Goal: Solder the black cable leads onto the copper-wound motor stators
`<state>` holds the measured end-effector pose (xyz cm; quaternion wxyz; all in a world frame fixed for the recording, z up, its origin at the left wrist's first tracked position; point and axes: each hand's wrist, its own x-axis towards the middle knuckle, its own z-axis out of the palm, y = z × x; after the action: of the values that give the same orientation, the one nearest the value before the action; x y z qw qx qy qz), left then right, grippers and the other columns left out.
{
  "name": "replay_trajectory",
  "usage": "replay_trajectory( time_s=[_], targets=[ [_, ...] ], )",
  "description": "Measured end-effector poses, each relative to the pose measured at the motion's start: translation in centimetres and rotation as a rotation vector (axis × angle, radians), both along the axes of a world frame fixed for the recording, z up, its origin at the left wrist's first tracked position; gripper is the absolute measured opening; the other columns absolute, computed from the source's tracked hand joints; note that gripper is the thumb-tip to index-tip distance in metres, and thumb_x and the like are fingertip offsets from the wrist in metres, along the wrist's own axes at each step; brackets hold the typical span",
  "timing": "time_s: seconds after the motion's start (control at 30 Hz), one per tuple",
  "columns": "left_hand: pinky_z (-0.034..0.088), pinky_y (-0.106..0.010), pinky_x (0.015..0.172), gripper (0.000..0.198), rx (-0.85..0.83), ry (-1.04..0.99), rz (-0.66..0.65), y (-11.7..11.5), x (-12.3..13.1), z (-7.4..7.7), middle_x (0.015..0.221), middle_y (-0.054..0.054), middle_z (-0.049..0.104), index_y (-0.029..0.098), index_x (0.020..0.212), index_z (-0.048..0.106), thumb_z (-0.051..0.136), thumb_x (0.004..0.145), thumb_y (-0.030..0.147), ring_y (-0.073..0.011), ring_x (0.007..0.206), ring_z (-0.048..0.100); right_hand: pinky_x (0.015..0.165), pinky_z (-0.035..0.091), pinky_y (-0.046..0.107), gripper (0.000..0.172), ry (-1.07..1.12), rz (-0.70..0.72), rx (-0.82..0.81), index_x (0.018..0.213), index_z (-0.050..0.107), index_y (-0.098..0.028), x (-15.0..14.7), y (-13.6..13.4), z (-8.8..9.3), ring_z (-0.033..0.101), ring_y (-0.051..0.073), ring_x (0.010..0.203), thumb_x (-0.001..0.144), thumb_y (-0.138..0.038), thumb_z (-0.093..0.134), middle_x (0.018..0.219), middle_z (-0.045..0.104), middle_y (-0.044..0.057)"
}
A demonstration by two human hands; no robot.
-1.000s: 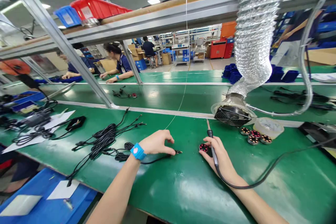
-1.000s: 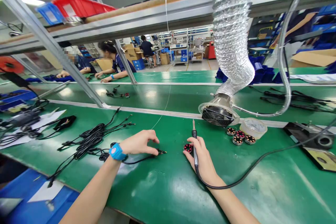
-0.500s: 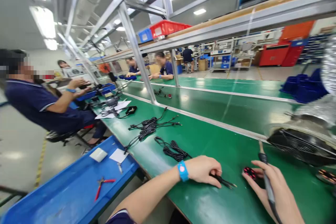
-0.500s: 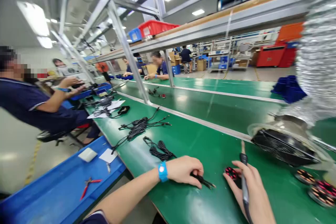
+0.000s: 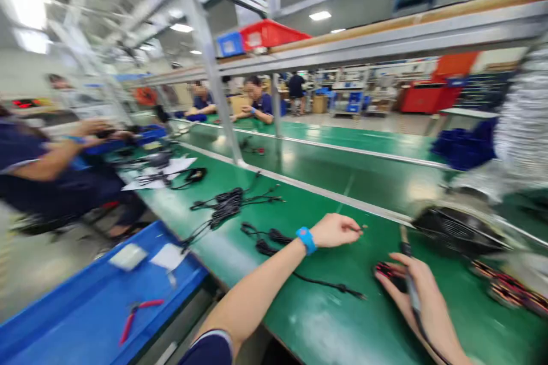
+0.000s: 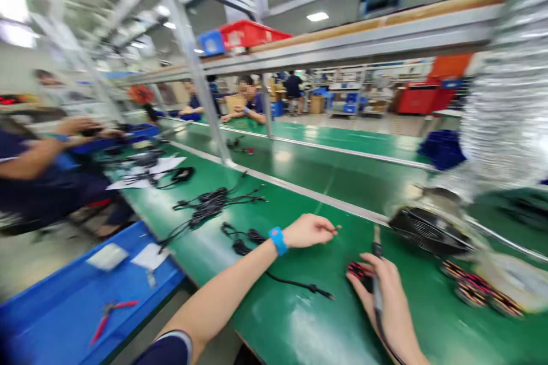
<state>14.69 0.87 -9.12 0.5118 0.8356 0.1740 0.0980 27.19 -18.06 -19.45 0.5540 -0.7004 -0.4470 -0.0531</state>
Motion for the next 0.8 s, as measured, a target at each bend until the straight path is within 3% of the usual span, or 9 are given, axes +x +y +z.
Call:
replay_trajectory(
  time_s=[0.13, 0.27, 0.37, 0.5, 0.67, 0.8],
  targets=[
    [0.041, -0.022, 0.061, 0.029, -0.109, -0.091, 0.01, -0.8, -0.5, -0.2, 0.062, -0.001, 0.06, 0.012, 0.08, 0.069, 0.061, 0.08, 0.039, -0.0122, 0.06, 0.055, 0.083, 0.057, 0.032, 0.035, 0.035, 0.179, -0.129, 0.118, 0.049, -0.024, -1.0, 0.3, 2.4, 0.065, 0.016, 0.09, 0.088, -0.036, 0.06, 0.115, 0.049, 0.008],
    [0.039, -0.022, 0.061, 0.031, -0.131, -0.133, -0.054, -0.9, -0.9, 0.0, 0.063, -0.001, 0.058, 0.012, 0.077, 0.067, 0.06, 0.081, 0.042, -0.0116, 0.06, 0.052, 0.092, 0.052, 0.034, 0.038, 0.006, 0.241, -0.176, 0.119, 0.049, -0.025, -1.4, 0.4, 4.7, 0.062, 0.016, 0.098, 0.083, -0.022, 0.062, 0.119, 0.048, 0.006],
    [0.039, -0.022, 0.062, 0.031, -0.132, -0.132, -0.074, -1.3, -1.0, 0.3, 0.065, -0.001, 0.058, 0.013, 0.08, 0.067, 0.059, 0.082, 0.042, -0.011, 0.06, 0.051, 0.096, 0.049, 0.035, 0.042, 0.049, 0.228, -0.123, 0.119, 0.049, -0.025, -2.0, 0.6, 6.7, 0.059, 0.018, 0.103, 0.08, -0.02, 0.065, 0.115, 0.053, 0.006],
    [0.039, -0.022, 0.062, 0.03, -0.117, -0.119, -0.103, -1.8, -1.0, 0.9, 0.064, 0.0, 0.056, 0.014, 0.075, 0.064, 0.057, 0.082, 0.042, -0.0117, 0.062, 0.051, 0.086, 0.052, 0.031, 0.04, 0.332, 0.201, 0.048, 0.117, 0.047, -0.023, -2.9, 1.9, 8.2, 0.063, 0.016, 0.091, 0.082, -0.028, 0.066, 0.103, 0.06, 0.005],
    [0.039, -0.022, 0.063, 0.032, 0.01, -0.071, -0.141, -2.3, -1.1, 1.1, 0.067, 0.0, 0.058, 0.015, 0.076, 0.064, 0.053, 0.085, 0.043, -0.013, 0.065, 0.051, 0.067, 0.048, 0.024, 0.032, 0.509, 0.165, 0.208, 0.108, 0.05, -0.02, -3.8, 3.6, 7.9, 0.06, 0.012, 0.069, 0.081, -0.027, 0.065, 0.078, 0.059, -0.001],
    [0.039, -0.023, 0.058, 0.034, 0.271, -0.096, -0.015, -2.8, -1.0, 0.5, 0.077, 0.0, 0.064, 0.019, 0.097, 0.067, 0.054, 0.084, 0.048, -0.0126, 0.06, 0.049, 0.064, 0.047, 0.022, 0.032, 0.548, 0.092, 0.269, 0.103, 0.052, -0.019, -4.1, 4.0, 7.5, 0.059, 0.009, 0.068, 0.075, -0.023, 0.067, 0.09, 0.057, 0.0]
  ],
)
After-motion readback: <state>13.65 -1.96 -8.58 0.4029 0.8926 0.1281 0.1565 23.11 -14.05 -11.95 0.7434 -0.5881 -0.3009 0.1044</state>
